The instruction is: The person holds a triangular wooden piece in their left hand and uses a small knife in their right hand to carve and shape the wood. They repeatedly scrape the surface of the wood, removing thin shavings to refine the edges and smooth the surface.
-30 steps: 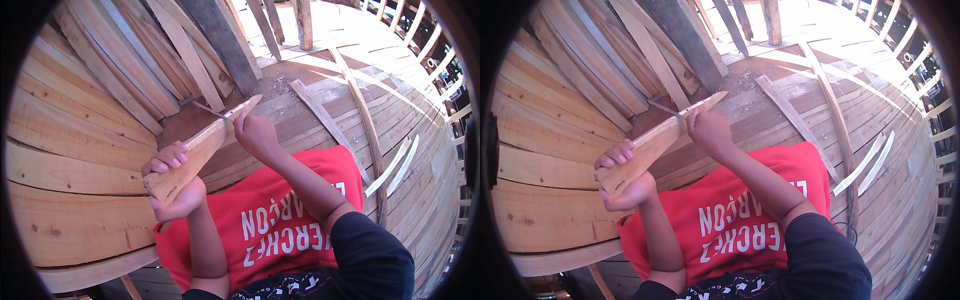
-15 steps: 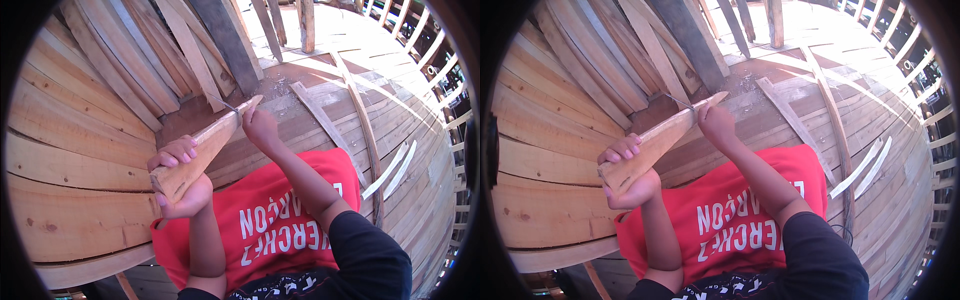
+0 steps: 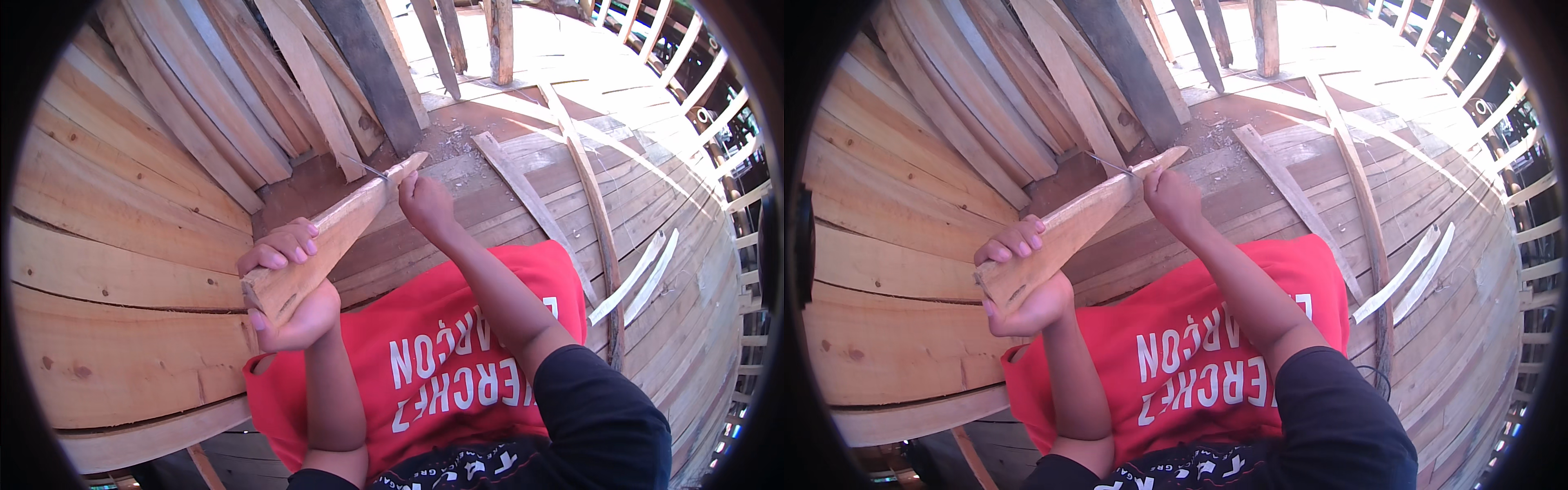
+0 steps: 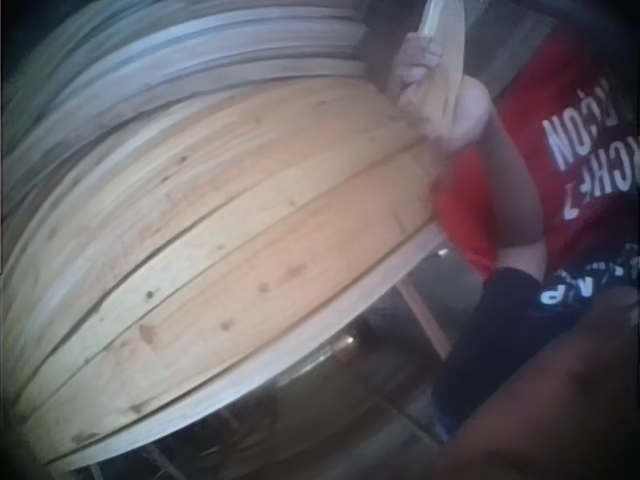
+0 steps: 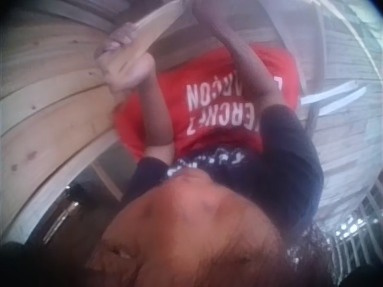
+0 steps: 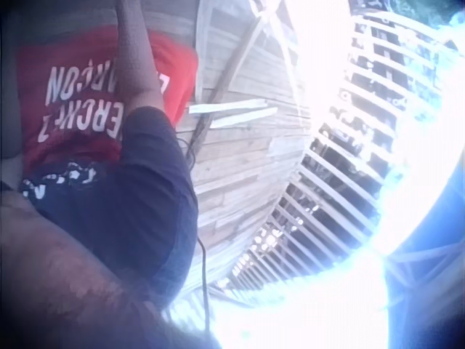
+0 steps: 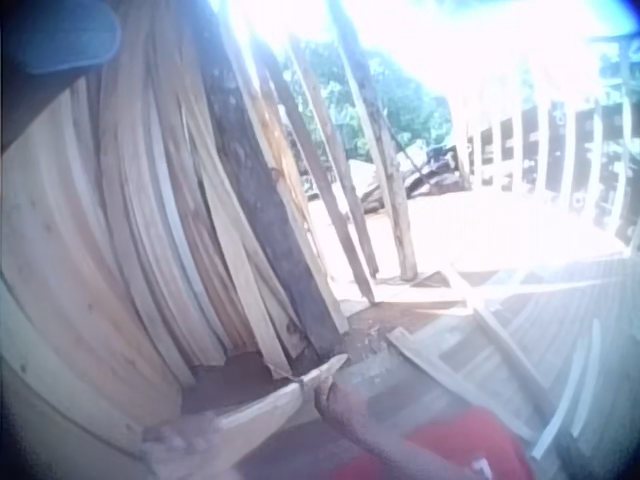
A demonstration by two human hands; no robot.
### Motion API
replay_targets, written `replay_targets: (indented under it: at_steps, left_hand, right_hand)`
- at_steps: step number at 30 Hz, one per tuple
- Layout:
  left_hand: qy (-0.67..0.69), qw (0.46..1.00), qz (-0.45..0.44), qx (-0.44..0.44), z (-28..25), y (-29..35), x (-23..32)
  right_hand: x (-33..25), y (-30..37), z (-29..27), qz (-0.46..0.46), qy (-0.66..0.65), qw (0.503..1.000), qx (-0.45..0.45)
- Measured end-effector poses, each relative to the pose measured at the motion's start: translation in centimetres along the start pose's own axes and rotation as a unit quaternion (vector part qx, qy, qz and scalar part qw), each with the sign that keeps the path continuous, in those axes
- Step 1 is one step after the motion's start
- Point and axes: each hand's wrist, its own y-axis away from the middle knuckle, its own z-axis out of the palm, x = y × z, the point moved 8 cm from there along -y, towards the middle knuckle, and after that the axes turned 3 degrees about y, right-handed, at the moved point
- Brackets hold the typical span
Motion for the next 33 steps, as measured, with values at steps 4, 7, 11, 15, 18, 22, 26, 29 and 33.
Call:
replay_targets:
  at_steps: [4, 7, 11, 15, 18, 22, 26, 29, 33]
  left_hand:
    - [-0.011, 1.0, 0.001, 0.009, -1.0, -0.3, 0.1]
    - [-0.007, 1.0, -0.002, -0.005, -1.1, -0.3, -0.1]
    - [-0.008, 1.0, -0.001, -0.013, -0.7, -0.1, -0.6]
    - [0.004, 1.0, -0.002, -0.006, -1.7, -0.2, -0.7]
    - [0.007, 1.0, -0.008, -0.029, -0.3, -0.4, -0.8]
    - [0.009, 1.0, -0.008, 0.013, -1.2, -1.0, 0.3]
    - [0.012, 1.0, -0.013, -0.019, -0.4, -2.1, 4.3]
    - [0.044, 0.998, -0.021, -0.047, 2.0, -2.5, 7.9]
    - [0.036, 0.996, -0.02, -0.083, 1.9, -3.0, 9.8]
  right_hand:
    - [-2.6, 1.0, -0.7, 0.0, 0.013, 0.999, -0.043]
    - [-1.8, 0.7, -0.3, -0.021, 0.014, 1.0, -0.001]
    - [-0.5, -0.1, 0.2, 0.027, -0.005, 1.0, -0.008]
    - [0.0, -0.6, 0.6, 0.029, 0.005, 0.999, -0.013]
    - [2.9, -1.1, 1.7, 0.053, -0.01, 0.999, -0.002]
    - [1.0, -0.1, 1.5, 0.07, -0.027, 0.993, -0.089]
    - [-3.8, 2.0, -1.5, 0.011, -0.036, 0.977, -0.211]
    - [-7.4, 4.9, -2.4, -0.069, -0.127, 0.951, -0.275]
    - [-7.3, 6.3, -1.7, -0.062, -0.175, 0.926, -0.327]
